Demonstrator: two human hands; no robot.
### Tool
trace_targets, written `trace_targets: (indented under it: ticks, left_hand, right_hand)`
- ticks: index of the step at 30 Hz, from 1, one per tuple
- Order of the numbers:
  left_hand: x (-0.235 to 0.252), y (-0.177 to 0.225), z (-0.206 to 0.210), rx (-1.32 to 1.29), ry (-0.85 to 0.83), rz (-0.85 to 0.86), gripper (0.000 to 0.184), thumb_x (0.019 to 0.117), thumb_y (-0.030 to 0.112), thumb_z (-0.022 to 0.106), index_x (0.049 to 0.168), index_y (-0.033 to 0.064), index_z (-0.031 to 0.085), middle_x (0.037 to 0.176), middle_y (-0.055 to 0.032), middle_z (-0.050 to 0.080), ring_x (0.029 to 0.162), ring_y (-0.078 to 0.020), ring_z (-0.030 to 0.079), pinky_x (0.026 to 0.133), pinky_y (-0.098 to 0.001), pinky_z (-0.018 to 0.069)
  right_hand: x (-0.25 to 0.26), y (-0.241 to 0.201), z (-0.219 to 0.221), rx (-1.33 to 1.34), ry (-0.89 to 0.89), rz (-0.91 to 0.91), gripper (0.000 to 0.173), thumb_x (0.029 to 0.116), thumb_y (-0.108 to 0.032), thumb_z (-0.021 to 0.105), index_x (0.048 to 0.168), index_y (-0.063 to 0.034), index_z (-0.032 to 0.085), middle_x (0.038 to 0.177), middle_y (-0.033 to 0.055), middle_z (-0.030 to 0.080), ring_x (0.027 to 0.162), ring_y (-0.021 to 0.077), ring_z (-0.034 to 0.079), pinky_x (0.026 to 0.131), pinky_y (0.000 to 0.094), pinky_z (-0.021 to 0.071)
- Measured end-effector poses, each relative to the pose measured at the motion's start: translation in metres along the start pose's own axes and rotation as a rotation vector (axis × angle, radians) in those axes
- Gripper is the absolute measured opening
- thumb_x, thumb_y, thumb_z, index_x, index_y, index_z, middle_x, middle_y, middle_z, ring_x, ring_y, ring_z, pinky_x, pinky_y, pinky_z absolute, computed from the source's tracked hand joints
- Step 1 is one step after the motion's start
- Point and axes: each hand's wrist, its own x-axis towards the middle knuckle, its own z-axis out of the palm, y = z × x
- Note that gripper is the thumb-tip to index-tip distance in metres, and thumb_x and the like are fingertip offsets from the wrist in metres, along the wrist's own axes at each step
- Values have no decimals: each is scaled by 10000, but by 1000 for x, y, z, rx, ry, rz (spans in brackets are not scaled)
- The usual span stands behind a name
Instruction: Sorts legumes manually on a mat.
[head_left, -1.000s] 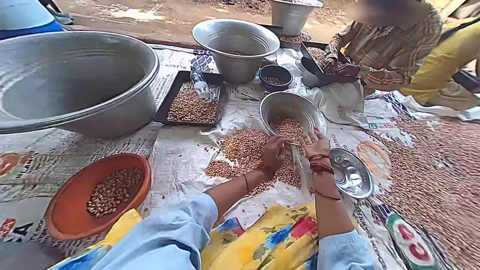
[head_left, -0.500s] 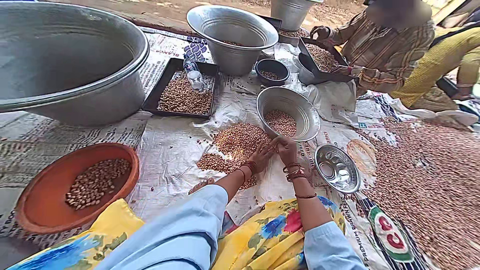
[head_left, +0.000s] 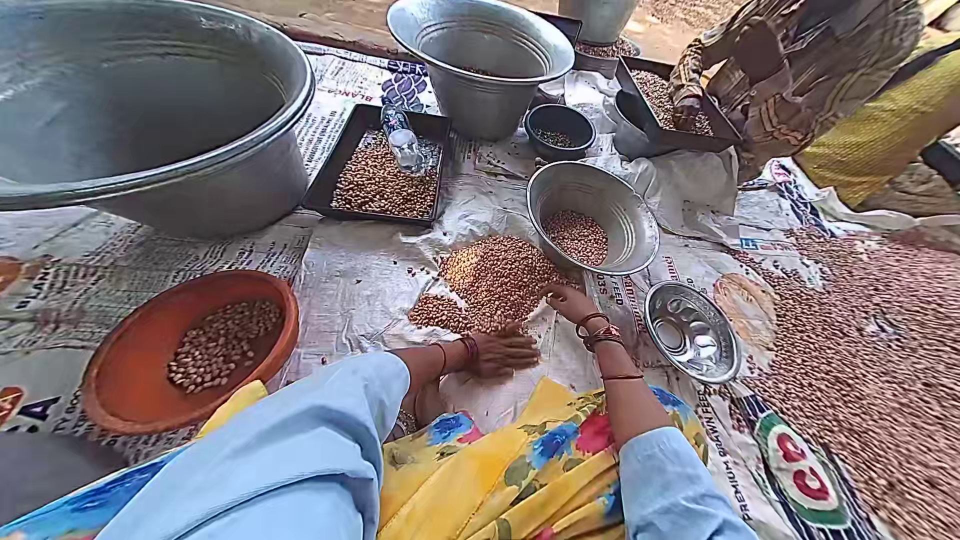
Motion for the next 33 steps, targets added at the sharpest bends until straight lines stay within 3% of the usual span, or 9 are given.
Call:
trace_targets:
  ticks: [3,7,10,13,15,19,23,28,33]
  left_hand:
    - [-9,-58,-25,89,80,-214,531,1031,137,484,1559,95,437,1624,-109,414,1543,-336,297,1256,-569,163]
    - [-38,-51,-84,87,67,-398,492,1051,194,508,1543,187,490,1656,-129,352,1560,-428,194,1178,-768,28]
    - [-88,-23,-73,31,171,-661,664,998,457,600,1596,253,396,1655,-196,318,1551,-410,241,1203,-716,106]
    - [-125,1,-52,-160,116,-1152,1164,845,634,737,1668,134,84,1708,-249,31,1591,-398,21,1213,-704,22]
    - [-130,-1,-38,-221,69,-1294,1263,844,701,689,1651,79,-57,1696,-271,-99,1586,-400,-89,1203,-711,-35]
    - [-93,-22,-26,-173,281,-1308,1163,859,531,729,1645,14,45,1684,-317,-9,1583,-432,-42,1247,-628,-22]
    - [-30,-39,-40,-321,651,-1326,1120,724,163,818,1632,25,177,1665,-296,169,1563,-401,186,1262,-453,220]
    - [37,-35,-40,-719,1398,-1176,481,1011,195,579,1456,15,553,1499,-305,486,1430,-430,442,1200,-490,338]
    - [67,-16,-78,-1653,1890,-1053,460,1101,280,470,1391,-75,509,1397,-256,562,1284,-280,565,1086,-448,456]
  right_hand:
    - [4,4,10,-38,51,42,387,1079,-209,512,1449,-111,564,1408,178,606,1267,323,605,1088,510,445]
    - [6,2,27,-155,82,103,674,990,-258,664,1585,-106,386,1612,229,375,1481,400,383,1192,571,330]
    - [9,-2,47,-263,0,203,1043,906,-459,764,1662,-113,135,1701,268,83,1550,473,187,1205,641,257]
    - [9,-20,66,-296,19,254,1261,831,-555,807,1664,-117,-32,1691,298,-94,1551,539,50,1213,671,188]
    - [18,-23,79,-293,111,241,1279,822,-610,782,1661,-96,-36,1677,335,-90,1548,555,8,1232,669,122]
    - [48,-27,104,-254,329,242,1108,920,-652,615,1653,-27,68,1664,374,-14,1562,522,-5,1267,601,34]
    - [67,-32,116,-17,581,123,850,947,-313,684,1605,23,264,1647,354,189,1554,495,162,1254,584,175]
    - [77,-42,123,724,664,-136,461,1066,-109,458,1491,69,462,1568,295,408,1475,364,389,1223,455,294]
    - [51,-77,108,1449,681,15,507,1140,-268,305,1575,-9,339,1631,142,361,1460,170,392,1199,348,310]
